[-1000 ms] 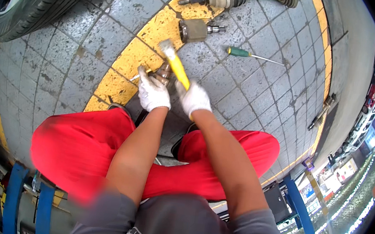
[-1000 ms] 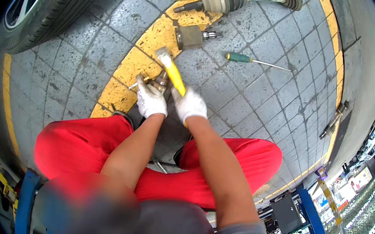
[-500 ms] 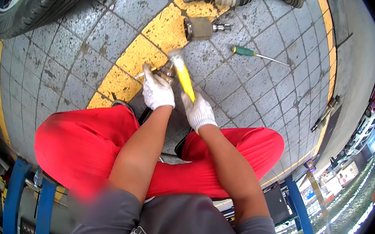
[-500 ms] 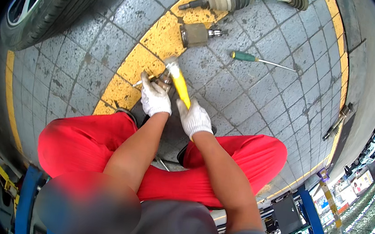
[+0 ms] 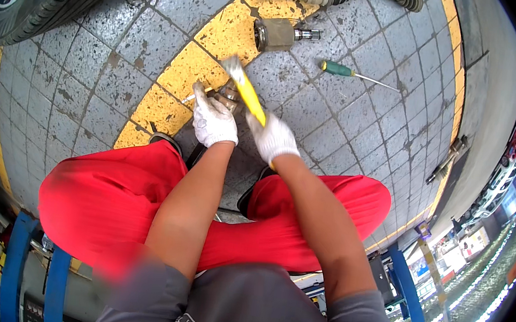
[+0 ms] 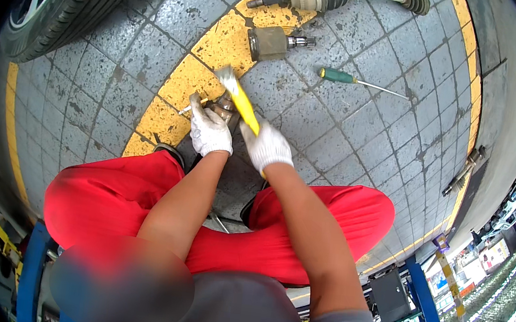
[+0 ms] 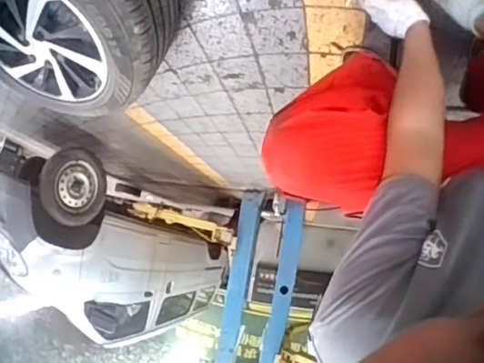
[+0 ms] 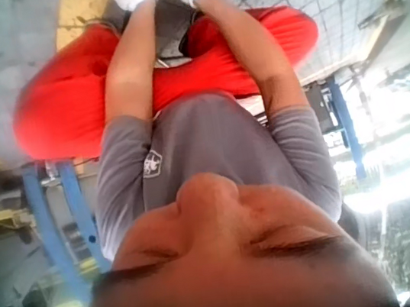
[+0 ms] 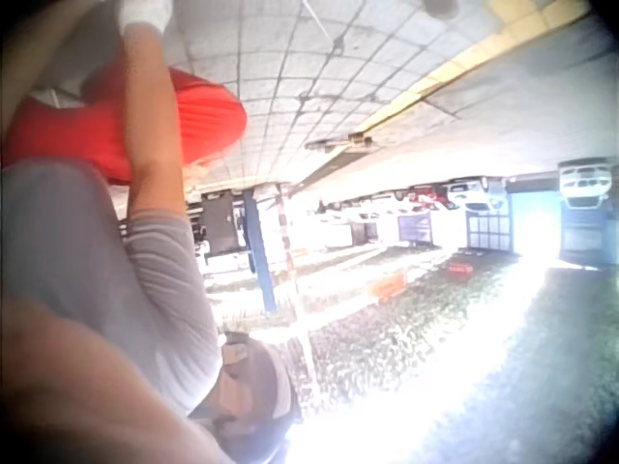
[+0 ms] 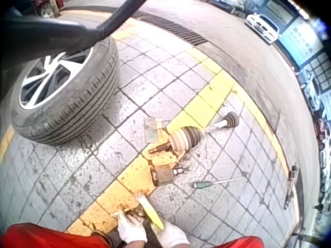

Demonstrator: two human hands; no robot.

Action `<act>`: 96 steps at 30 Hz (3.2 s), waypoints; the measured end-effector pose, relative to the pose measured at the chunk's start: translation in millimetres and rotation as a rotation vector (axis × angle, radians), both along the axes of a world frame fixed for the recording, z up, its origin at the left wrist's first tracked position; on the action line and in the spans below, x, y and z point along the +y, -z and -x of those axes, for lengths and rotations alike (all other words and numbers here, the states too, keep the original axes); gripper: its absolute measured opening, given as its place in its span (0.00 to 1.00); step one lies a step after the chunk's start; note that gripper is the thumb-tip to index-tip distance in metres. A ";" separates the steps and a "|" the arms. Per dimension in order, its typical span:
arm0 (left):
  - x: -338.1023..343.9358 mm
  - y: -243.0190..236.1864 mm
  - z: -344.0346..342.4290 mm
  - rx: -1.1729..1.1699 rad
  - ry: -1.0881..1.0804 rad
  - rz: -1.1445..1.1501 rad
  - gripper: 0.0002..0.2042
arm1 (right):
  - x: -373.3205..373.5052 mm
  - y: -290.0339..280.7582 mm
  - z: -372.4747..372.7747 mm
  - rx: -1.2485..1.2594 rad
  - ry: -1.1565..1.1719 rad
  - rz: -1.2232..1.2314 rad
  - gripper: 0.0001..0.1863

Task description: The person removes a metal car part from a vehicle's wheel hub and places it on the floor. They then use a hammer to strike the part repeatedly while holding it with gloved hands, appearing to disassemble or adjust a component.

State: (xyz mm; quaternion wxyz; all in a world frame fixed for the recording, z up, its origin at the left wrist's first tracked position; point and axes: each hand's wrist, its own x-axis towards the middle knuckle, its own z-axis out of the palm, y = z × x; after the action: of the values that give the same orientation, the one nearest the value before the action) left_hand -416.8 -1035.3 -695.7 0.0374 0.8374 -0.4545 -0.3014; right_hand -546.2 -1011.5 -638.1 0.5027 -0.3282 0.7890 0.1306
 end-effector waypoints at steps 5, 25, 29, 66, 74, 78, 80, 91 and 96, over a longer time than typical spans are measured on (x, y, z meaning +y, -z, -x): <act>11.7 7.5 -4.2 0.020 0.033 0.162 0.26 | -21.8 44.1 27.1 0.016 0.009 0.157 0.32; 4.7 3.9 -1.2 0.011 0.042 0.052 0.26 | -66.0 80.8 -12.1 -0.018 -0.143 0.282 0.30; 13.1 13.6 -7.3 0.010 0.100 0.105 0.26 | -50.9 91.7 2.8 -0.069 -0.125 0.414 0.28; 17.7 19.3 -3.4 -0.005 0.066 0.138 0.26 | 19.8 66.8 110.2 0.205 0.588 0.416 0.29; 3.5 -27.7 18.2 -0.055 0.143 -0.211 0.29 | 103.5 66.9 237.1 0.830 0.791 0.246 0.36; 23.2 -14.8 13.2 -0.078 0.267 0.013 0.30 | 108.7 80.4 215.7 0.741 0.519 -0.001 0.36; 24.4 -30.0 17.8 -0.094 0.326 -0.062 0.31 | 108.3 92.2 220.2 0.726 0.592 0.019 0.35; 46.5 -6.1 7.3 0.248 0.607 0.157 0.51 | 130.2 86.1 204.2 0.480 0.867 0.417 0.25; 54.2 -12.2 33.5 0.261 0.645 0.072 0.52 | 137.7 75.6 159.5 0.005 0.790 0.554 0.19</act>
State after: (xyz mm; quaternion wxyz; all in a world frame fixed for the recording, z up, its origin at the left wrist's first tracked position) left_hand -450.3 -981.1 -683.5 0.0274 0.6032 -0.6975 -0.3859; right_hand -705.6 -873.8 -713.7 0.4057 -0.1246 0.8596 -0.2847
